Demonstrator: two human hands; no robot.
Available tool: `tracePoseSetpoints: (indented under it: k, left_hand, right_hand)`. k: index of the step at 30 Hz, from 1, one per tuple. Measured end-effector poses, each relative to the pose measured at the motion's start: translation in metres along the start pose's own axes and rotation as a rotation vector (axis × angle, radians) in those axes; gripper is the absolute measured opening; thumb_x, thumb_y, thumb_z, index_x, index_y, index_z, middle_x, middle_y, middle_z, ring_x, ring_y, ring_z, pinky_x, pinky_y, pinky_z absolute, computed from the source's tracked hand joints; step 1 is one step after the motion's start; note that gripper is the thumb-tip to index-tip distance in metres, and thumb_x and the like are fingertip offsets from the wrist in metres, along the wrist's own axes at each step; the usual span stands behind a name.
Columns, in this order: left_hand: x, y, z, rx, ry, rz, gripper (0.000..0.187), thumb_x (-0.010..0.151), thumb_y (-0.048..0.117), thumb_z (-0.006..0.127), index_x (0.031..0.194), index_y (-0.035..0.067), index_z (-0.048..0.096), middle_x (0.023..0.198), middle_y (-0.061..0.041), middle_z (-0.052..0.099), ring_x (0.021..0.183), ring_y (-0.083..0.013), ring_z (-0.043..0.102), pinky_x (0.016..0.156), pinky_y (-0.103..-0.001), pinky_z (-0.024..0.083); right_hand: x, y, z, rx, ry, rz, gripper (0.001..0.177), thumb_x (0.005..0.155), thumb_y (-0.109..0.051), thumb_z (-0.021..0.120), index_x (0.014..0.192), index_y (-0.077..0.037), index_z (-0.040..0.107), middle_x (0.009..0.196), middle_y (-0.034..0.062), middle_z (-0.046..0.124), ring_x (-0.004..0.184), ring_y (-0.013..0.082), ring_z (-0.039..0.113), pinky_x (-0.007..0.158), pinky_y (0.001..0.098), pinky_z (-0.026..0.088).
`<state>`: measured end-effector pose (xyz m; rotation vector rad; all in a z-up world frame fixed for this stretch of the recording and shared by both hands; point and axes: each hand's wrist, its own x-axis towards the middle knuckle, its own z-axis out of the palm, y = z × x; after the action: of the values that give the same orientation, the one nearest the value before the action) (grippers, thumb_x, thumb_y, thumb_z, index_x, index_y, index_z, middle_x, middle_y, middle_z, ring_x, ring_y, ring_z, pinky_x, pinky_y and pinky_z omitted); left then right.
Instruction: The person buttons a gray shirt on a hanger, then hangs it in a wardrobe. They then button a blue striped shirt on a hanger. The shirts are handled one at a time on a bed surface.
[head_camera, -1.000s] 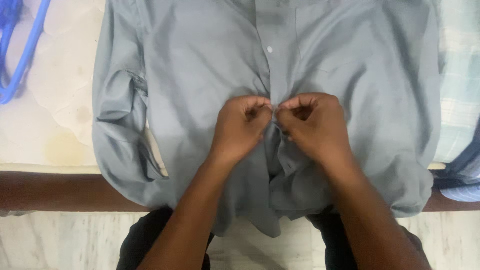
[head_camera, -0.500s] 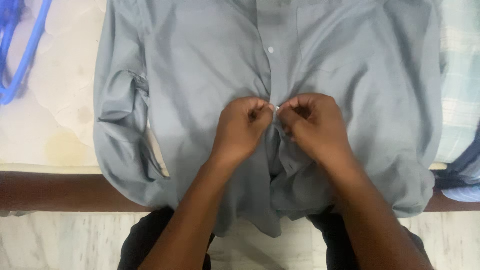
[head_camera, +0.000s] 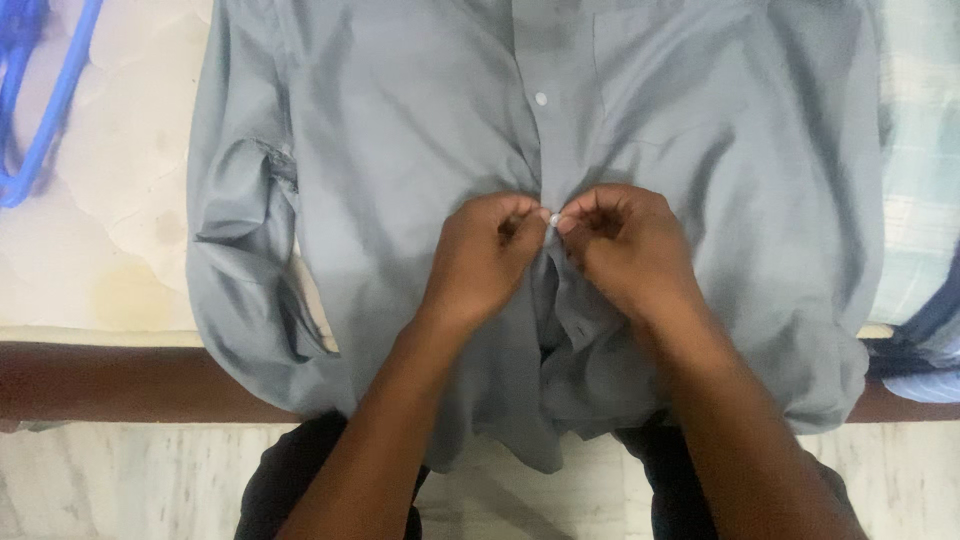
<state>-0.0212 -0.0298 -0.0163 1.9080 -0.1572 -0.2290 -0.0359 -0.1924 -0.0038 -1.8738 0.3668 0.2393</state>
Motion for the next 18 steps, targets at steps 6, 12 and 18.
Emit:
tracePoseSetpoints:
  k: [6,12,18]
  left_hand:
    - [0.000,0.007,-0.003,0.079,0.056,-0.025,0.029,0.100,0.025,0.065,0.085,0.001,0.073,0.065,-0.007,0.069,0.054,-0.0127,0.060,0.054,-0.029,0.048]
    - [-0.007,0.011,-0.001,-0.108,0.039,-0.113,0.024,0.102,0.021,0.058,0.094,0.001,0.068,0.074,-0.005,0.072,0.060,-0.0090,0.068,0.049,-0.026,0.055]
    - [-0.032,0.015,0.006,-0.089,0.049,-0.135,0.015,0.101,0.014,0.055,0.101,0.004,0.065,0.078,-0.004,0.073,0.053,-0.0097,0.067,0.045,-0.027,0.053]
  right_hand:
    - [-0.002,-0.003,-0.011,-0.089,0.018,-0.113,0.005,0.091,-0.008,0.071,0.092,-0.004,0.073,0.077,0.0032,0.074,0.063,0.0075,0.066,0.058,0.0240,0.053]
    - [-0.020,-0.010,-0.021,-0.276,0.011,-0.160,0.020,0.091,-0.019,0.080,0.080,-0.003,0.073,0.065,0.0049,0.070,0.054,0.0102,0.059,0.051,0.0280,0.046]
    - [-0.042,-0.015,-0.012,-0.451,0.030,-0.237,0.022,0.086,-0.022,0.083,0.075,-0.005,0.074,0.064,0.0053,0.071,0.053,0.0128,0.066,0.050,0.0275,0.050]
